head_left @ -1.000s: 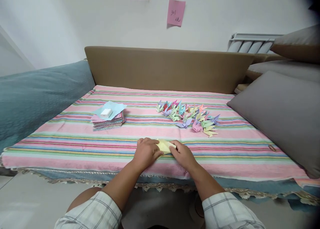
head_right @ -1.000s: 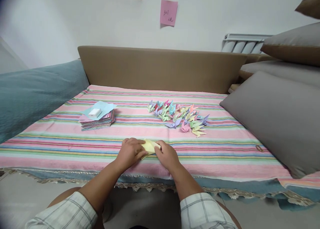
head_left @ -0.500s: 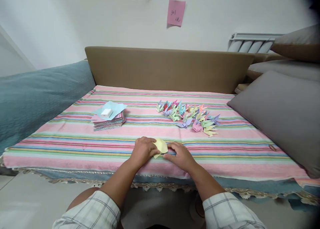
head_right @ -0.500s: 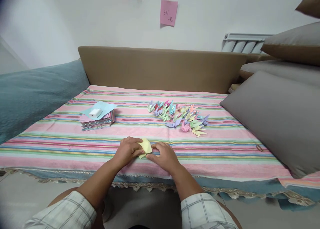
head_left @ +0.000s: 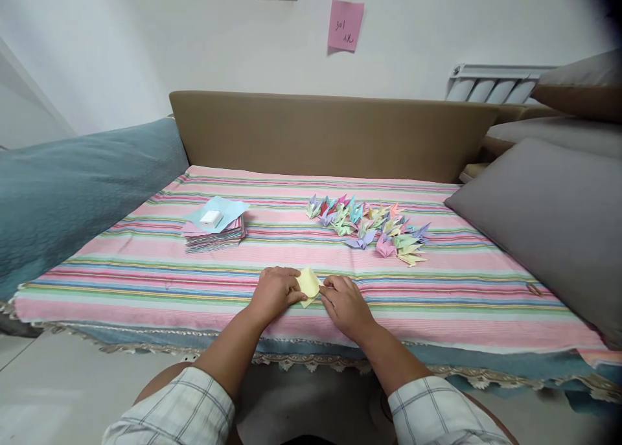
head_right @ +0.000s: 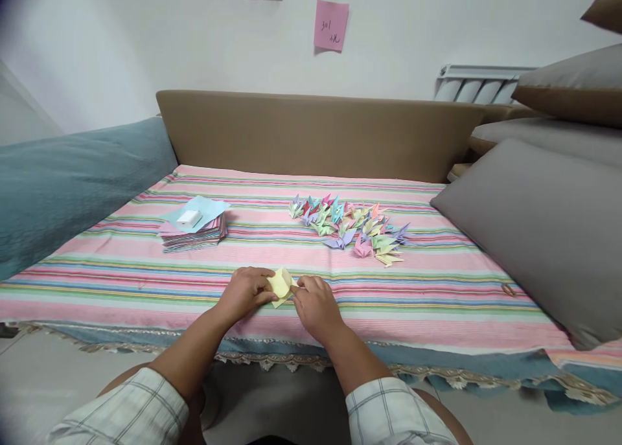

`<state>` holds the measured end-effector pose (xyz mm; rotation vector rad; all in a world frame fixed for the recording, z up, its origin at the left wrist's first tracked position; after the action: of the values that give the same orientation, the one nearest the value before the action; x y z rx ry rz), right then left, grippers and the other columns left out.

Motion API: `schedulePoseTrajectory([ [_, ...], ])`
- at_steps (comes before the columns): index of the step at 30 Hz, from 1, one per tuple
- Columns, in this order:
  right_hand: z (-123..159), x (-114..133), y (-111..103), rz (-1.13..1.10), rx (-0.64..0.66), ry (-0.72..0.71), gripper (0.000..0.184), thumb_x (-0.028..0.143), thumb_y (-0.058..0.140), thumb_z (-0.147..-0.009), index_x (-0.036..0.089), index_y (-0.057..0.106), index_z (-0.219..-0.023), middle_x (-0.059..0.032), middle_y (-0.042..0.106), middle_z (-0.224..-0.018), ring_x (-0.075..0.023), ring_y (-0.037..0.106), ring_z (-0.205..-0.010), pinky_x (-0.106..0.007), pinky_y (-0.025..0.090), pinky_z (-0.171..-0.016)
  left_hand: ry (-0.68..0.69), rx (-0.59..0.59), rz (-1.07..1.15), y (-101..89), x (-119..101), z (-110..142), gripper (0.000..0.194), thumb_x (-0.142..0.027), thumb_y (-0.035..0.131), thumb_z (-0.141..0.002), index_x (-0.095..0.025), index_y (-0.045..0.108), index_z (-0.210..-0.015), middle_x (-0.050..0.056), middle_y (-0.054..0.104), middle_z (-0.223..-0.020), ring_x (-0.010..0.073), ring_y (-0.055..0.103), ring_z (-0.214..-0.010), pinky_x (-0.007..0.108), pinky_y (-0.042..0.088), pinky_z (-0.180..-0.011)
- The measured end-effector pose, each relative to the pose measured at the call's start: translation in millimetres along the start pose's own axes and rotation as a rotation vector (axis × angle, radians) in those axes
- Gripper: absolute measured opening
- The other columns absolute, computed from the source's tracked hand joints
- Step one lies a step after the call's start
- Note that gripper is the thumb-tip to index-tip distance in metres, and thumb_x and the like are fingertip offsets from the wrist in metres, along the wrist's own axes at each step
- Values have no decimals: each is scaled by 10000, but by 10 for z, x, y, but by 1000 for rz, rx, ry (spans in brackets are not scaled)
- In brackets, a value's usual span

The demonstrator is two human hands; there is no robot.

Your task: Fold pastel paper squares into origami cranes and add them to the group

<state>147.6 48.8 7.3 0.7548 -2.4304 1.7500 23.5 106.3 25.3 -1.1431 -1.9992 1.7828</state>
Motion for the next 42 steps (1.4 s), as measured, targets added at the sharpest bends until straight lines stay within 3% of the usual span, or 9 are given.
schedulePoseTrajectory([
  [7, -11, 8, 32, 2, 26, -34, 231, 231, 446, -889, 196, 620, -1037, -66, 622, -1003, -199, 501, -908, -335, 383, -818, 21, -17, -62, -4, 15, 32, 148, -370, 663, -735, -230, 705, -715, 32, 652, -1113, 223, 592, -941, 361, 408, -811],
  [12, -2, 17, 20, 13, 11, -71, 197, 211, 442, -890, 193, 617, -979, -57, 635, -976, -188, 523, -907, -317, 384, -821, 44, -66, -91, -37, 14, 70, 282, -407, 734, -640, -252, 702, -873, 55, 550, -1270, 275, 523, -1071, 411, 395, -869],
  [19, 11, 22, 25, 36, 15, -75, 240, 209, 441, -892, 219, 599, -1072, -46, 633, -1019, -183, 525, -926, -307, 391, -828, 16, -41, -77, -18, 93, 52, 143, -368, 654, -742, -284, 726, -833, 46, 572, -1239, 261, 524, -1071, 418, 394, -887],
  [26, 29, 50, 2, 52, 56, -74, 231, 197, 451, -882, 209, 612, -1046, -46, 630, -1033, -180, 524, -934, -305, 398, -834, -55, -53, -50, 18, 149, 29, 124, -358, 649, -740, -252, 711, -758, 46, 571, -1238, 260, 516, -1084, 419, 400, -895],
  [29, 38, 60, -8, 52, 61, -81, 246, 201, 458, -879, 207, 602, -1078, -51, 627, -1056, -185, 524, -952, -311, 395, -860, -49, -123, -112, -40, 71, 62, 135, -359, 665, -714, -256, 700, -794, 45, 536, -1283, 287, 469, -1137, 471, 358, -937],
  [33, 37, 69, -15, 73, 66, -78, 258, 198, 478, -866, 221, 604, -1090, -56, 625, -1063, -187, 528, -961, -318, 398, -868, 71, -205, -210, -130, -174, 117, 194, -245, 666, -696, -291, 682, -883, 14, 438, -1382, 306, 360, -1246, 535, 218, -1029],
  [38, 34, 78, -19, 86, 66, -76, 260, 192, 483, -862, 226, 608, -1088, -54, 632, -1041, -183, 531, -961, -310, 405, -861, 238, -92, -158, -58, -338, 111, 140, -250, 601, -765, -267, 661, -891, 19, 541, -1288, 265, 378, -1265, 533, 109, -1081],
  [42, 39, 67, -13, 64, 59, -76, 264, 202, 472, -868, 231, 600, -1097, -52, 625, -1056, -178, 527, -965, -312, 404, -867, 208, -31, -68, 27, -239, 70, 283, -388, 655, -726, -226, 635, -957, 78, 564, -1255, 246, 481, -1181, 507, 180, -1077],
])
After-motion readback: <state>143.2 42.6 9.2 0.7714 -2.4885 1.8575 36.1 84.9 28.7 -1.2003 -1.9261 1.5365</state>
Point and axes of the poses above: each hand's wrist, its own z-axis away from the middle knuckle, its own y-axis out of the palm, x = y × z, the point moved 8 cm from there along -z, towards the middle knuckle
